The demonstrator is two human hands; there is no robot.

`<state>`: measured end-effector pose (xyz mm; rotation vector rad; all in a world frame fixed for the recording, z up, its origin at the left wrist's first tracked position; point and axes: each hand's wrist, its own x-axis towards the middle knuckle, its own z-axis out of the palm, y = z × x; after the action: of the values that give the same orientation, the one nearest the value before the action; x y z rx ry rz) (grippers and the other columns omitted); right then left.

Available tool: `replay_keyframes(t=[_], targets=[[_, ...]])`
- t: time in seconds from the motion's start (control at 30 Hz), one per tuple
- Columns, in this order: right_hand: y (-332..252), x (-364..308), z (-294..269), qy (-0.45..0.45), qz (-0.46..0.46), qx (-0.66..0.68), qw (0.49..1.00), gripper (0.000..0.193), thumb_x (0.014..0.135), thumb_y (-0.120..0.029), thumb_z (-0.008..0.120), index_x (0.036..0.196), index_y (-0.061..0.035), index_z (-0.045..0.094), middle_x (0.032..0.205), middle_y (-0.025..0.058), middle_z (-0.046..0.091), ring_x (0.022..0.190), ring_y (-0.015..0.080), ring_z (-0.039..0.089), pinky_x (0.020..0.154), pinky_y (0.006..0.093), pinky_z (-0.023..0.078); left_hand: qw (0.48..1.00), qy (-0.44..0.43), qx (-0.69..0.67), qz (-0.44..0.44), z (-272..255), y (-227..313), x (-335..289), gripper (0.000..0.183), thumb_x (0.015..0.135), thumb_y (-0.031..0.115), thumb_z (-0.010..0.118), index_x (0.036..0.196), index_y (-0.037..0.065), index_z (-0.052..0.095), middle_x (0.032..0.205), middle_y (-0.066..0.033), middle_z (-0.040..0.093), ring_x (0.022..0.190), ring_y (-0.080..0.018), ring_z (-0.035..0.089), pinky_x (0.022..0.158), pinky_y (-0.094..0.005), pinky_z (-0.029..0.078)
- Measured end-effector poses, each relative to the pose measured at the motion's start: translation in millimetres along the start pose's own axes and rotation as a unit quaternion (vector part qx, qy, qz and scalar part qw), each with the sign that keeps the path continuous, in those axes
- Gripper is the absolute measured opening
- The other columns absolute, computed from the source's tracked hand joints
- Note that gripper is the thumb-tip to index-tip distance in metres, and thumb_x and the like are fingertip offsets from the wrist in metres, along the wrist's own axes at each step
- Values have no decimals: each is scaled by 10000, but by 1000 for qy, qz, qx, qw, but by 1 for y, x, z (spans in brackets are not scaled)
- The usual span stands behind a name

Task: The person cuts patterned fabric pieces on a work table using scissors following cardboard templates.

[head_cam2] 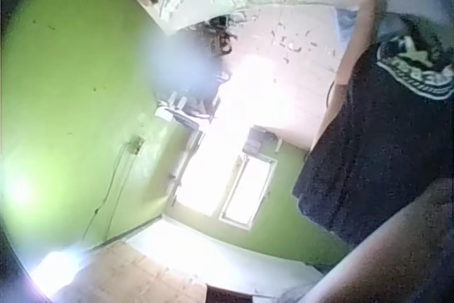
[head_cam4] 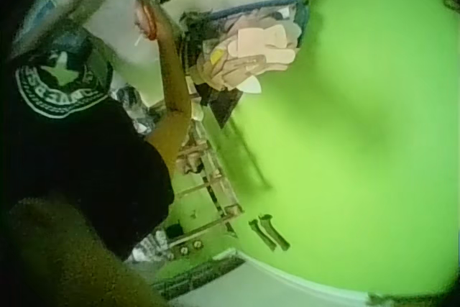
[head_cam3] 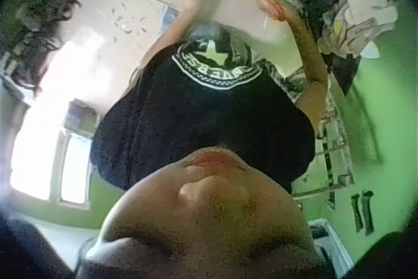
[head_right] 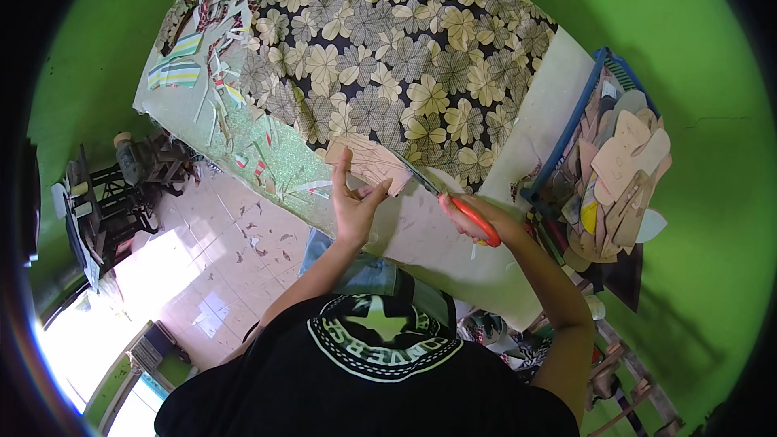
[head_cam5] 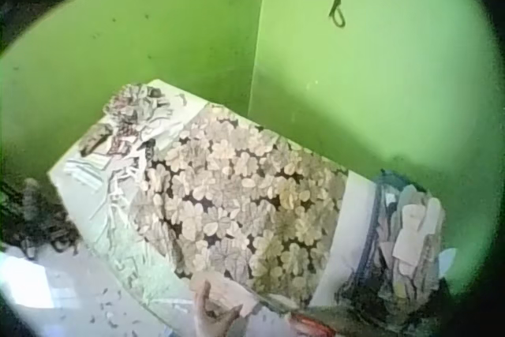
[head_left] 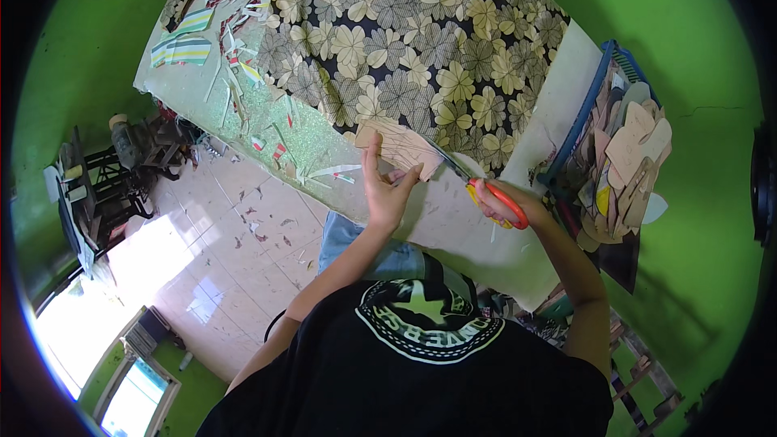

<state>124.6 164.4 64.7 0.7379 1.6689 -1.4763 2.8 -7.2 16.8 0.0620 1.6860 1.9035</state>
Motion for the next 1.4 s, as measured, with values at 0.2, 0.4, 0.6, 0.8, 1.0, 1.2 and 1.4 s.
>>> replay_keyframes(t=[0.2, 0.4, 0.6, 0.8, 1.0, 1.2, 1.4], targets=[[16, 11, -2, -49, -12, 29, 998, 546, 828, -609, 177, 799, -109, 394, 552, -4, 416, 414, 89, 405, 371, 237, 379, 1000, -8, 10, -2, -1, -3, -1, 762, 674, -116, 614, 1299, 45, 210, 1238, -84, 260, 689, -86, 544, 608, -202, 523], [15, 13, -3, -45, -24, 43, 998, 566, 817, -627, 170, 763, -107, 386, 531, -5, 393, 409, 84, 387, 361, 233, 362, 1000, -5, 16, 0, 0, -2, -1, 752, 678, -117, 609, 1297, 44, 213, 1229, -82, 266, 705, -91, 552, 608, -198, 523], [9, 17, -3, -58, -11, 48, 997, 574, 817, -629, 166, 738, -102, 382, 517, -8, 390, 395, 82, 380, 358, 230, 356, 1000, -1, 17, 17, -1, -8, -1, 756, 662, -75, 648, 1289, 42, 242, 1178, -96, 295, 700, -115, 543, 554, -192, 495], [3, 15, -6, -56, -6, 24, 998, 595, 804, -648, 168, 743, -99, 388, 533, -6, 398, 429, 80, 386, 410, 226, 369, 1000, 2, 3, 6, 0, -5, -1, 761, 661, -68, 652, 1290, 40, 237, 1175, -94, 304, 722, -113, 539, 560, -194, 492], [-4, 17, -6, -49, -19, 31, 998, 570, 824, -619, 180, 762, -100, 408, 534, -13, 401, 444, 81, 384, 419, 240, 363, 1000, -4, 8, 5, -3, -9, -1, 758, 661, -66, 653, 1288, 35, 239, 1200, -97, 291, 771, -124, 541, 577, -190, 492], [-8, 15, -11, -49, -8, 24, 998, 531, 835, -599, 186, 779, -112, 389, 537, -22, 372, 414, 64, 355, 378, 214, 332, 1000, -6, 10, 7, -3, -8, 1, 759, 680, -108, 614, 1303, 53, 212, 1245, -73, 260, 639, -55, 516, 586, -189, 508], [-7, 18, -15, -53, -37, 18, 998, 512, 842, -586, 183, 764, -117, 372, 522, -25, 359, 392, 56, 337, 362, 203, 324, 1000, -6, -2, -11, -2, -4, -1, 767, 657, -47, 663, 1293, 38, 241, 1196, -103, 304, 781, -104, 519, 584, -189, 489]])
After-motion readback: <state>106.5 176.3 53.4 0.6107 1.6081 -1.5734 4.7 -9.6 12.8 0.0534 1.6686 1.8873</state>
